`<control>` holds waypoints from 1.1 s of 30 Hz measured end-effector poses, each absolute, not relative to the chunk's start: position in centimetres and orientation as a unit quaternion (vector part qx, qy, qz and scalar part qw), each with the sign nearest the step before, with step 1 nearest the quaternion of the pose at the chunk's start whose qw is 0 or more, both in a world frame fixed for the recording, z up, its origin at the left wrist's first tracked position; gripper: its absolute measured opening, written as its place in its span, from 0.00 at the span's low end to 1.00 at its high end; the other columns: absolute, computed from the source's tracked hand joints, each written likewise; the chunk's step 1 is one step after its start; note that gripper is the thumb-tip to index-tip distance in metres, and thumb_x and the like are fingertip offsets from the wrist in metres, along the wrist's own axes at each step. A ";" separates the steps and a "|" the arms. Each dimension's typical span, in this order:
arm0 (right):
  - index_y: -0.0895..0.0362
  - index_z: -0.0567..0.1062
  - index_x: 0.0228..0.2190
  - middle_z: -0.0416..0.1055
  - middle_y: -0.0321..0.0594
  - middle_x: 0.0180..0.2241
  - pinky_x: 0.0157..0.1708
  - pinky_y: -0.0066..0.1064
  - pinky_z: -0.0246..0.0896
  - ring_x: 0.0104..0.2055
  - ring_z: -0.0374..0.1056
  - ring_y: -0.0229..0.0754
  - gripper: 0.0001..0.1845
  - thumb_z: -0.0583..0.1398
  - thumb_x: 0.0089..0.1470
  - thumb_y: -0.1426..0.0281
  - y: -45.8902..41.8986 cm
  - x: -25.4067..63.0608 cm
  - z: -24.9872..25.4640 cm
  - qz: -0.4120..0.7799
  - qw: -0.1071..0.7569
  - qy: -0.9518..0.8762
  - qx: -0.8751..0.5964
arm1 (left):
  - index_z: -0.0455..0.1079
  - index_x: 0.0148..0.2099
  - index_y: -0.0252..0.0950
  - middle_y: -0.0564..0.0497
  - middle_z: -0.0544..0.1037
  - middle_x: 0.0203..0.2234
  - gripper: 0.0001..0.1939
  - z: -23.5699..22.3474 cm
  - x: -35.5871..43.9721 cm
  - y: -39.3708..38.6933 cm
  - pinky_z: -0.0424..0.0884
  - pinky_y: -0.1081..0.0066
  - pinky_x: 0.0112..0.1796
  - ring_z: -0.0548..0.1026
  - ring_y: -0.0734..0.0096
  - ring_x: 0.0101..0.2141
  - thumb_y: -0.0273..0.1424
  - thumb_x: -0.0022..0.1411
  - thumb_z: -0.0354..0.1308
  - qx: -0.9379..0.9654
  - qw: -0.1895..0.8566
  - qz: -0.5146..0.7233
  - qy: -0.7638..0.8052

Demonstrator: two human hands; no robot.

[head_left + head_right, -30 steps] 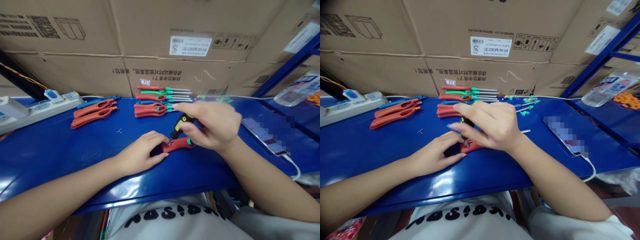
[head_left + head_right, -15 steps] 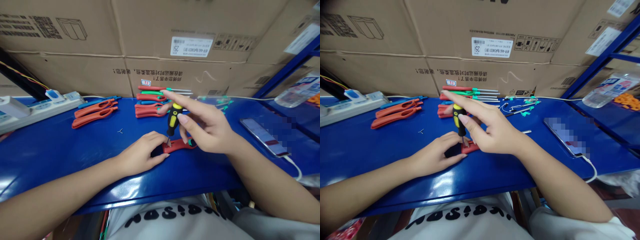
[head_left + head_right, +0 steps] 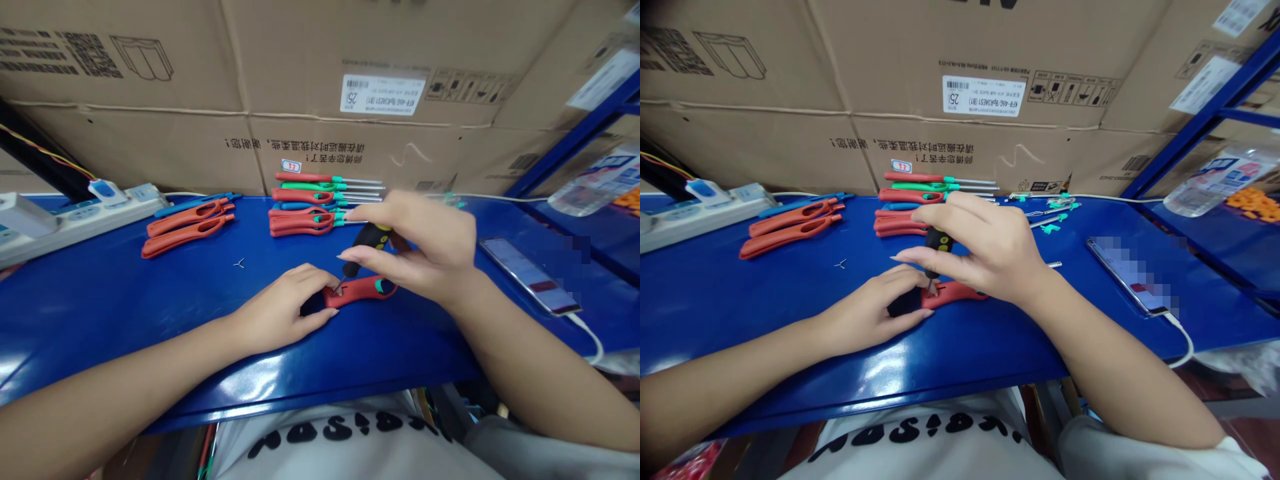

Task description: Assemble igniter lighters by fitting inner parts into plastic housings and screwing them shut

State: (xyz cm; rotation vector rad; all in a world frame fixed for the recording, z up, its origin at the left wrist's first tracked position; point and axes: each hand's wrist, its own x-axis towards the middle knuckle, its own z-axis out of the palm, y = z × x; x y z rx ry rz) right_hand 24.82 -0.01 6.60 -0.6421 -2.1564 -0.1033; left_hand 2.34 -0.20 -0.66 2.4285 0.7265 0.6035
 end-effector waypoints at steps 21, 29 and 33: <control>0.53 0.79 0.45 0.79 0.42 0.42 0.42 0.37 0.75 0.43 0.76 0.46 0.13 0.63 0.60 0.62 0.5 24.5 6.0 0.023 0.465 -0.836 -0.290 | 0.67 0.52 0.38 0.48 0.75 0.45 0.11 -0.6 2.3 -0.1 0.69 0.62 0.51 0.72 0.63 0.49 0.31 0.68 0.59 0.898 0.272 0.215 0.270; 0.53 0.75 0.53 0.78 0.38 0.44 0.32 0.31 0.73 0.32 0.74 0.37 0.16 0.59 0.65 0.66 0.0 24.5 6.3 0.097 0.431 -0.850 -0.285 | 0.68 0.51 0.38 0.49 0.75 0.45 0.11 -0.6 2.3 -0.1 0.69 0.63 0.51 0.72 0.65 0.49 0.31 0.68 0.59 0.899 0.270 0.218 0.268; 0.54 0.78 0.47 0.78 0.42 0.40 0.42 0.37 0.73 0.41 0.75 0.44 0.13 0.61 0.63 0.63 0.1 24.3 6.3 -0.035 0.442 -0.852 -0.280 | 0.68 0.51 0.38 0.49 0.75 0.46 0.11 -0.7 2.3 -0.1 0.69 0.63 0.52 0.72 0.64 0.49 0.31 0.68 0.59 0.898 0.274 0.218 0.268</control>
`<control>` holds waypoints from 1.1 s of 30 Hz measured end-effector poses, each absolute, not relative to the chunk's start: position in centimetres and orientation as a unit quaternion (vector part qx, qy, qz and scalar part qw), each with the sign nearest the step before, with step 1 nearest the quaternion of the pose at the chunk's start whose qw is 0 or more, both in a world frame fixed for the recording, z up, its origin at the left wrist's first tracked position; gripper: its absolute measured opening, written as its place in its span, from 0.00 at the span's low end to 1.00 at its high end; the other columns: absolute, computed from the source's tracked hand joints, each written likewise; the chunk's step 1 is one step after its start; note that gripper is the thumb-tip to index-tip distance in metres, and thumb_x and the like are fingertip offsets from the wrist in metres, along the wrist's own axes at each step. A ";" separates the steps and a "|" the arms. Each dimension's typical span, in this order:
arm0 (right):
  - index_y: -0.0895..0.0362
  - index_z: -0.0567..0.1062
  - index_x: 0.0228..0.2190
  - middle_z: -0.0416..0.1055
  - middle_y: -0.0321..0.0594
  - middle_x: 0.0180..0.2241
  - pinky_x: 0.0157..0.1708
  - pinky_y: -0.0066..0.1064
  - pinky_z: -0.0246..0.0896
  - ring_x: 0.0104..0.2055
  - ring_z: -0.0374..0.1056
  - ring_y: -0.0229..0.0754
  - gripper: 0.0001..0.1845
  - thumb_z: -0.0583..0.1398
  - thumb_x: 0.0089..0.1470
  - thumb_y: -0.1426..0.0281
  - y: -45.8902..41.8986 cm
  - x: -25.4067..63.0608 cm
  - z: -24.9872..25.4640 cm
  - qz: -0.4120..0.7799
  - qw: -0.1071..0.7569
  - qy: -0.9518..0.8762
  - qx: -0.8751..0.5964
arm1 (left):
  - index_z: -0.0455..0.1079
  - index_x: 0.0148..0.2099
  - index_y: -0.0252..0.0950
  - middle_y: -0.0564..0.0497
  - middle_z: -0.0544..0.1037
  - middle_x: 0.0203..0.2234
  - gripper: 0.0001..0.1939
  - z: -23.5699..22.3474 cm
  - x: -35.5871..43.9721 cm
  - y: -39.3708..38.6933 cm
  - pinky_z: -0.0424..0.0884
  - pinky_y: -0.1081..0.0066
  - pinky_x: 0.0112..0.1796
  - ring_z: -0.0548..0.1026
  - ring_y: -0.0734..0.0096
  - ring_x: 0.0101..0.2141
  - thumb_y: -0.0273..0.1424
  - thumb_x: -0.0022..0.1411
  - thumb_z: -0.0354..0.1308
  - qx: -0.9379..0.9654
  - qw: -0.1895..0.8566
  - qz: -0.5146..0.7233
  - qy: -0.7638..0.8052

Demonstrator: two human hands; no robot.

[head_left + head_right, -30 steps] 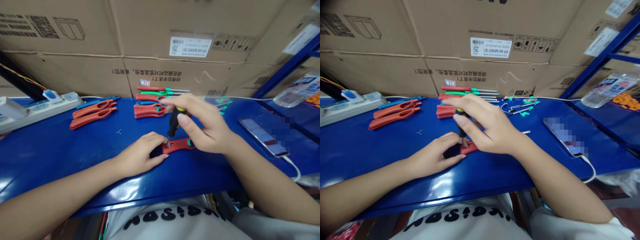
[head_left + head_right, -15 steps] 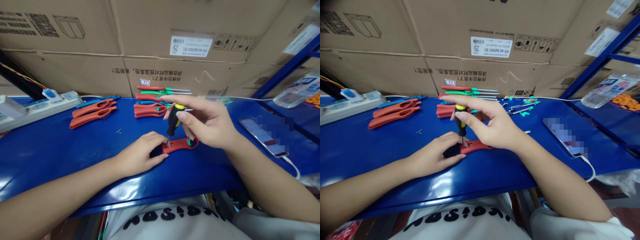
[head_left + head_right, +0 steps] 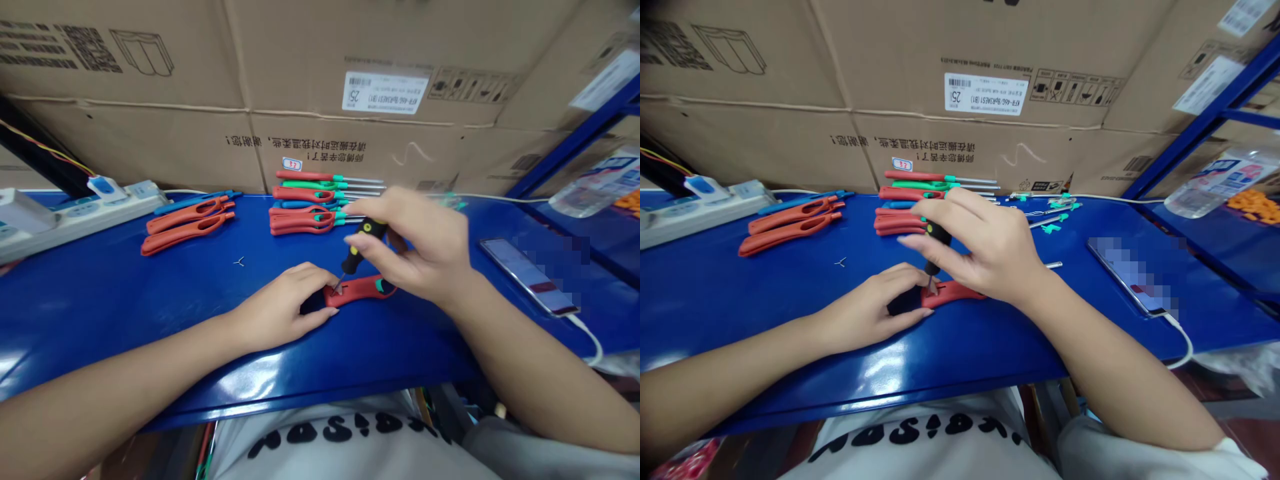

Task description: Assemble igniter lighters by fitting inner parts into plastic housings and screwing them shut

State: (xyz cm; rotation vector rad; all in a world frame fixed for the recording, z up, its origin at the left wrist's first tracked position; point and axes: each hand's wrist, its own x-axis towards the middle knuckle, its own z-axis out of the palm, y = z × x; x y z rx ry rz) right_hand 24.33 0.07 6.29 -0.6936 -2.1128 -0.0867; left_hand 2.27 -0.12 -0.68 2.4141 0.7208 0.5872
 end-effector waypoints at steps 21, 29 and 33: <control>0.53 0.73 0.53 0.78 0.44 0.44 0.46 0.39 0.72 0.45 0.74 0.46 0.19 0.58 0.64 0.60 0.3 24.3 5.7 0.002 0.420 -0.869 -0.261 | 0.68 0.50 0.39 0.48 0.76 0.45 0.10 -0.6 2.2 -0.1 0.69 0.61 0.52 0.73 0.61 0.49 0.32 0.67 0.59 0.895 0.280 0.222 0.267; 0.52 0.79 0.46 0.79 0.40 0.43 0.41 0.36 0.75 0.42 0.75 0.43 0.12 0.62 0.61 0.63 0.2 24.3 6.0 0.073 0.444 -0.851 -0.271 | 0.69 0.49 0.38 0.48 0.76 0.45 0.10 -0.4 2.3 -0.2 0.69 0.61 0.52 0.73 0.62 0.48 0.32 0.67 0.60 0.895 0.280 0.217 0.272; 0.51 0.74 0.54 0.77 0.41 0.50 0.42 0.36 0.74 0.38 0.76 0.40 0.17 0.56 0.66 0.63 0.9 24.7 5.9 0.104 0.430 -0.857 -0.263 | 0.68 0.52 0.39 0.49 0.76 0.45 0.11 -0.4 2.3 -0.1 0.69 0.62 0.52 0.72 0.63 0.49 0.32 0.68 0.59 0.895 0.281 0.217 0.270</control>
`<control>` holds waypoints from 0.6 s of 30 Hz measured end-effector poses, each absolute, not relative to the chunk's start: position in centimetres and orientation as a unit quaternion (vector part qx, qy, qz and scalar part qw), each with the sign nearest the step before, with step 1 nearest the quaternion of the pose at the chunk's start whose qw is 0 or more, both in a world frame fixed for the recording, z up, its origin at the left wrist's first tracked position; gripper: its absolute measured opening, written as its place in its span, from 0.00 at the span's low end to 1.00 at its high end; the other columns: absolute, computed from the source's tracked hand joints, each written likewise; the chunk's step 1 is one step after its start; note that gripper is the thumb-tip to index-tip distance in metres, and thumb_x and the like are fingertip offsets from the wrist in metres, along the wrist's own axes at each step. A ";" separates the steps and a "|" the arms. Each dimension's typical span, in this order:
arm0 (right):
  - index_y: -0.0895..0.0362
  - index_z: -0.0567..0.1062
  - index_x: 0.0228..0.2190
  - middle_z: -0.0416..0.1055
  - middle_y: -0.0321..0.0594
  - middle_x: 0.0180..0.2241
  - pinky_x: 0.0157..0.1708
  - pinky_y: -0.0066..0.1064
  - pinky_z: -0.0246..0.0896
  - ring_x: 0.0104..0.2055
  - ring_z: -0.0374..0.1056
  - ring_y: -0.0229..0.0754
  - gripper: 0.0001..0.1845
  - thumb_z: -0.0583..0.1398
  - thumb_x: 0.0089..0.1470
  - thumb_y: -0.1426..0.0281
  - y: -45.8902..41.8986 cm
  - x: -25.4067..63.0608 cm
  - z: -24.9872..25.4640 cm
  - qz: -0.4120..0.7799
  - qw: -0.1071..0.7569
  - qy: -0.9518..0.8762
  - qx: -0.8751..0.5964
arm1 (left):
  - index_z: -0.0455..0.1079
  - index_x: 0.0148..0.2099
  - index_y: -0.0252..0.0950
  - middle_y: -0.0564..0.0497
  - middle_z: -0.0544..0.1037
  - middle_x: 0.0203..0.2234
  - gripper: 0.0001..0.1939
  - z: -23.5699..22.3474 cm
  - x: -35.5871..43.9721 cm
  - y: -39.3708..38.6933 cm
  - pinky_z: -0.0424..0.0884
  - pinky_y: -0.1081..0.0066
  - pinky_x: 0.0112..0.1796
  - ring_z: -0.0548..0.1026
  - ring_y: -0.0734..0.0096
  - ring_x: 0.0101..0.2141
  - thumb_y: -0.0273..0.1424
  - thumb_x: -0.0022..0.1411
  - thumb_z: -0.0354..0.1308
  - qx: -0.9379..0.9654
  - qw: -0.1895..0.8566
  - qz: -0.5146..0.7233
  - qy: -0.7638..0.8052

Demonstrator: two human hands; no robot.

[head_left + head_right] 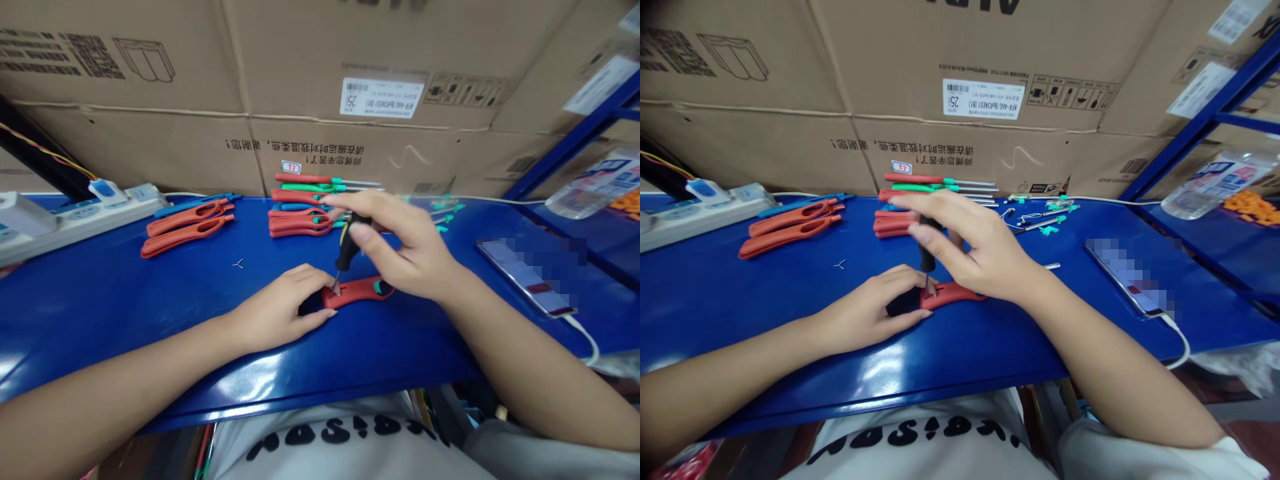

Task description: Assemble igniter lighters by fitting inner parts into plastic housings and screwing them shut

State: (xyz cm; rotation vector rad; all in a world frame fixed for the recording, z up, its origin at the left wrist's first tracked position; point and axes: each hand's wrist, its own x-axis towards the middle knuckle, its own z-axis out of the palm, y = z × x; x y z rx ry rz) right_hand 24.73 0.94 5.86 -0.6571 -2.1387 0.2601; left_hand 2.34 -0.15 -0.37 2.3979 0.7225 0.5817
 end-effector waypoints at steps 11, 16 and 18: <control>0.53 0.76 0.49 0.78 0.41 0.44 0.44 0.37 0.72 0.43 0.74 0.43 0.14 0.59 0.64 0.63 0.1 24.1 6.1 0.040 0.442 -0.859 -0.257 | 0.68 0.50 0.39 0.48 0.76 0.45 0.10 -0.5 2.3 -0.1 0.70 0.60 0.51 0.73 0.61 0.49 0.32 0.67 0.59 0.893 0.284 0.222 0.270; 0.51 0.65 0.62 0.75 0.43 0.52 0.37 0.33 0.74 0.42 0.75 0.40 0.22 0.51 0.69 0.65 0.1 24.3 5.8 0.158 0.389 -0.868 -0.266 | 0.69 0.51 0.40 0.48 0.77 0.45 0.11 -0.6 2.3 -0.1 0.70 0.60 0.51 0.74 0.61 0.48 0.32 0.67 0.60 0.891 0.288 0.225 0.270; 0.52 0.71 0.57 0.76 0.42 0.50 0.37 0.33 0.74 0.42 0.75 0.42 0.19 0.58 0.65 0.63 0.0 24.2 5.8 0.122 0.402 -0.868 -0.264 | 0.70 0.49 0.39 0.49 0.77 0.44 0.10 -0.6 2.4 -0.2 0.71 0.61 0.50 0.74 0.61 0.47 0.30 0.66 0.60 0.889 0.286 0.224 0.278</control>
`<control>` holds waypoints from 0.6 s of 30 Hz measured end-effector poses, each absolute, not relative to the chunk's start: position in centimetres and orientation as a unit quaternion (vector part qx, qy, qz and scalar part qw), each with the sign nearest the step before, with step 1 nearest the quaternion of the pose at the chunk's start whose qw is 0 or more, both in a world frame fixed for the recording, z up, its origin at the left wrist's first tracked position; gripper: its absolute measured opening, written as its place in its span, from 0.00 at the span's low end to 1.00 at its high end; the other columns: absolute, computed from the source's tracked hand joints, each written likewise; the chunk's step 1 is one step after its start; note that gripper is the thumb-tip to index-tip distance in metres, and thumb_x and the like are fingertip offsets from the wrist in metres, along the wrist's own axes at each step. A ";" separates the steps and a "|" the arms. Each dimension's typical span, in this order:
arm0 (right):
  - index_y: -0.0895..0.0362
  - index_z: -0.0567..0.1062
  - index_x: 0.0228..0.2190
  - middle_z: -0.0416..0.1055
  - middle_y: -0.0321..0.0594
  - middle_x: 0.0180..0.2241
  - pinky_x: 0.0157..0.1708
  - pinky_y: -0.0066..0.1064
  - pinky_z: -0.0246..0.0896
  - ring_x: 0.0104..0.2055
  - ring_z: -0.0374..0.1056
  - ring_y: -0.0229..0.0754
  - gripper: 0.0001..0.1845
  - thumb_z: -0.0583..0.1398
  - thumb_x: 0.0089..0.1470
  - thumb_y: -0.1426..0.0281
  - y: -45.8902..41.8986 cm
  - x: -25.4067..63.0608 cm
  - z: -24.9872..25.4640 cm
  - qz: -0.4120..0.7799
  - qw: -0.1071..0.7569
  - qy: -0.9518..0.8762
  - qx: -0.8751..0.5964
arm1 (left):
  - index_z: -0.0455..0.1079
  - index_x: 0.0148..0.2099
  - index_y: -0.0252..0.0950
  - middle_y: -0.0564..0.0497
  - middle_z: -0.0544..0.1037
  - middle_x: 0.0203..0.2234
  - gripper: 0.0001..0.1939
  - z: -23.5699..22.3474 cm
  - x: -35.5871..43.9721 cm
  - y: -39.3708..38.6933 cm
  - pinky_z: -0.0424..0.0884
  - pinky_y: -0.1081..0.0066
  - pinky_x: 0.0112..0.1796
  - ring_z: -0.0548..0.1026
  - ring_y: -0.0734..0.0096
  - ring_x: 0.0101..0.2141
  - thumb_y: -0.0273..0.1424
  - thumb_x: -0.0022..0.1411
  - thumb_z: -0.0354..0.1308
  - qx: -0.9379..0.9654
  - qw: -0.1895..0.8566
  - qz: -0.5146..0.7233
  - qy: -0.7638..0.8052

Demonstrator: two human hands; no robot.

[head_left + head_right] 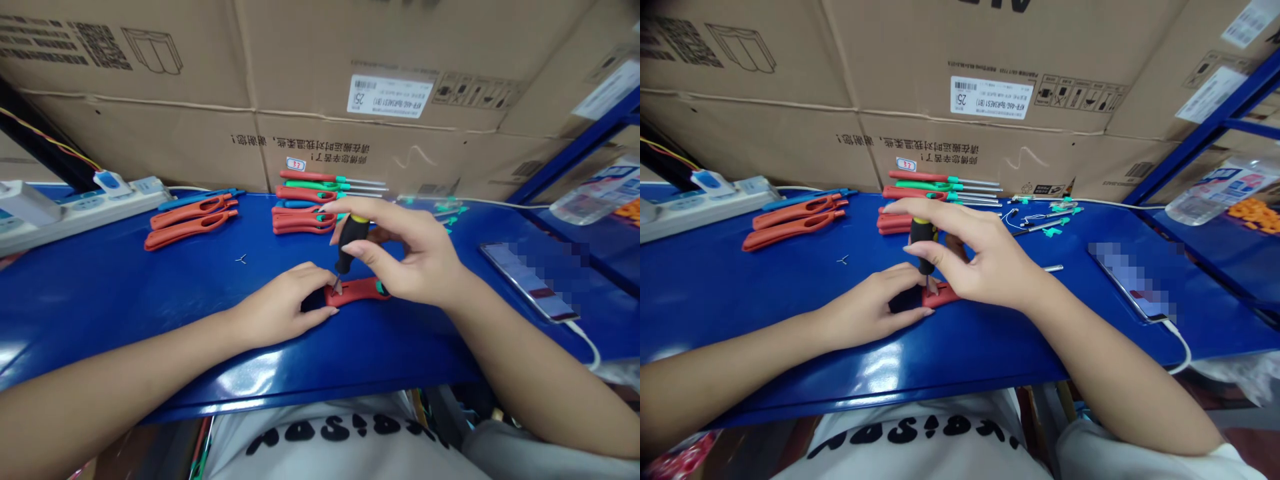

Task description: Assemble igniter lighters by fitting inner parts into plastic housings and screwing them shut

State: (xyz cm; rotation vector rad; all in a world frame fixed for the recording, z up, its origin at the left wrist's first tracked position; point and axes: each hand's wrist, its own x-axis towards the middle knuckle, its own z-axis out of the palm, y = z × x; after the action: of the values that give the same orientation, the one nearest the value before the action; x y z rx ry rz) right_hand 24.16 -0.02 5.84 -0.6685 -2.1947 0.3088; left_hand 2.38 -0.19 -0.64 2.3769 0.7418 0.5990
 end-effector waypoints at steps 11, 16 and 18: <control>0.52 0.72 0.57 0.78 0.40 0.44 0.45 0.35 0.73 0.42 0.76 0.39 0.19 0.50 0.69 0.69 -0.8 23.1 6.2 0.120 0.420 -0.865 -0.248 | 0.71 0.51 0.40 0.48 0.77 0.46 0.13 -0.6 2.6 -0.5 0.71 0.58 0.51 0.74 0.59 0.49 0.29 0.64 0.60 0.884 0.284 0.232 0.291; 0.52 0.78 0.44 0.78 0.40 0.40 0.44 0.34 0.72 0.42 0.75 0.42 0.11 0.60 0.63 0.63 -1.3 22.5 5.9 0.004 0.431 -0.866 -0.254 | 0.71 0.49 0.39 0.48 0.78 0.43 0.10 -1.0 2.8 -0.5 0.74 0.59 0.47 0.76 0.59 0.45 0.32 0.65 0.60 0.887 0.250 0.247 0.300; 0.53 0.77 0.45 0.78 0.42 0.43 0.45 0.34 0.72 0.45 0.74 0.43 0.12 0.59 0.64 0.61 -1.3 22.4 5.8 -0.012 0.441 -0.858 -0.265 | 0.71 0.50 0.38 0.47 0.77 0.43 0.11 -0.9 2.8 -0.6 0.73 0.60 0.47 0.76 0.59 0.45 0.31 0.65 0.60 0.888 0.248 0.248 0.299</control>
State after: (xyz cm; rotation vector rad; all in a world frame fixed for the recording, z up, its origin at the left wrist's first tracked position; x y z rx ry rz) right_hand 22.40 -1.27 5.76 -0.6575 -2.1291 -0.0296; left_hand 2.82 -0.58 -0.91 2.4187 0.8141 0.6751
